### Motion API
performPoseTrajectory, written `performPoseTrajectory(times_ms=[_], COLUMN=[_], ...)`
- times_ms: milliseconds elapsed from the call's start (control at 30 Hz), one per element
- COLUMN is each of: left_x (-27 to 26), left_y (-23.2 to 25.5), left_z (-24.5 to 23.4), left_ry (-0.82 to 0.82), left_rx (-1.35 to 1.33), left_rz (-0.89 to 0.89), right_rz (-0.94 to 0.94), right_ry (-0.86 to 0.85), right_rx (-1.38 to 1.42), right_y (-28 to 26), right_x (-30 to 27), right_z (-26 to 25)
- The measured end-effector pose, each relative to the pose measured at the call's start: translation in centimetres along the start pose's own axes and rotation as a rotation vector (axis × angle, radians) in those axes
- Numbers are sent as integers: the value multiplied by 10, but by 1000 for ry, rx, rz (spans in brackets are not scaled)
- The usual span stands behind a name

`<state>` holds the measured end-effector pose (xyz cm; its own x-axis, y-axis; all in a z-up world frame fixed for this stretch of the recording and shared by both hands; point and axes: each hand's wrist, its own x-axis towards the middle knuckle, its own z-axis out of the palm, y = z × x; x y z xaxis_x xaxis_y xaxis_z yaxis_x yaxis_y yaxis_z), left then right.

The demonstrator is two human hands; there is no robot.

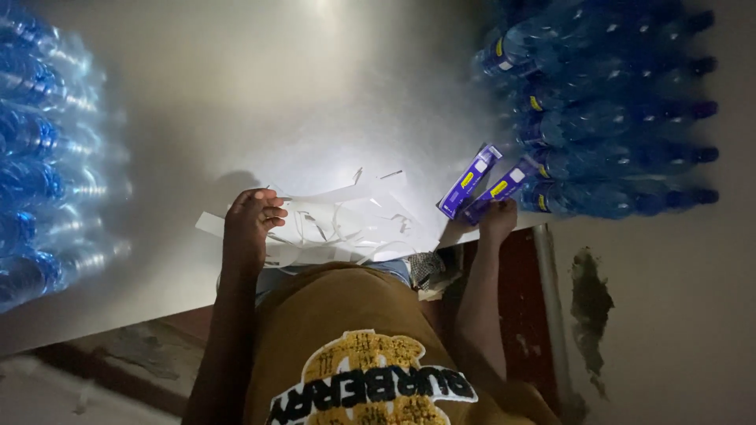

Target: Manually applying adhesive labels to plastic water bottles at a production workstation.

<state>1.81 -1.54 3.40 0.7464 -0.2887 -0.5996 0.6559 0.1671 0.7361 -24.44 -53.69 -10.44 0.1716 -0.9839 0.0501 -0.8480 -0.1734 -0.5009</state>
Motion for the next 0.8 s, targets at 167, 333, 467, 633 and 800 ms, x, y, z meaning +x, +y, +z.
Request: performPoseTrajectory(times_ms=[167, 333, 467, 633, 800], left_x=[3, 41, 17, 16, -28], left_y=[13, 2, 46, 47, 79], left_z=[35, 94, 154, 146, 132], left_ry=[-43, -283, -623, -606, -409], left_rx=[138, 194, 169, 27, 90], left_rz=[95, 212, 224, 355, 454], right_rz=[14, 90, 80, -12, -397], right_ry=[-51, -472, -1097, -1222, -949], right_rx=[426, 860, 1105, 1028, 963], right_y=[-72, -186, -224, -278, -310], right_x=[-30, -114, -180, -214, -199], right_z=[-60, -92, -91, -121, -144])
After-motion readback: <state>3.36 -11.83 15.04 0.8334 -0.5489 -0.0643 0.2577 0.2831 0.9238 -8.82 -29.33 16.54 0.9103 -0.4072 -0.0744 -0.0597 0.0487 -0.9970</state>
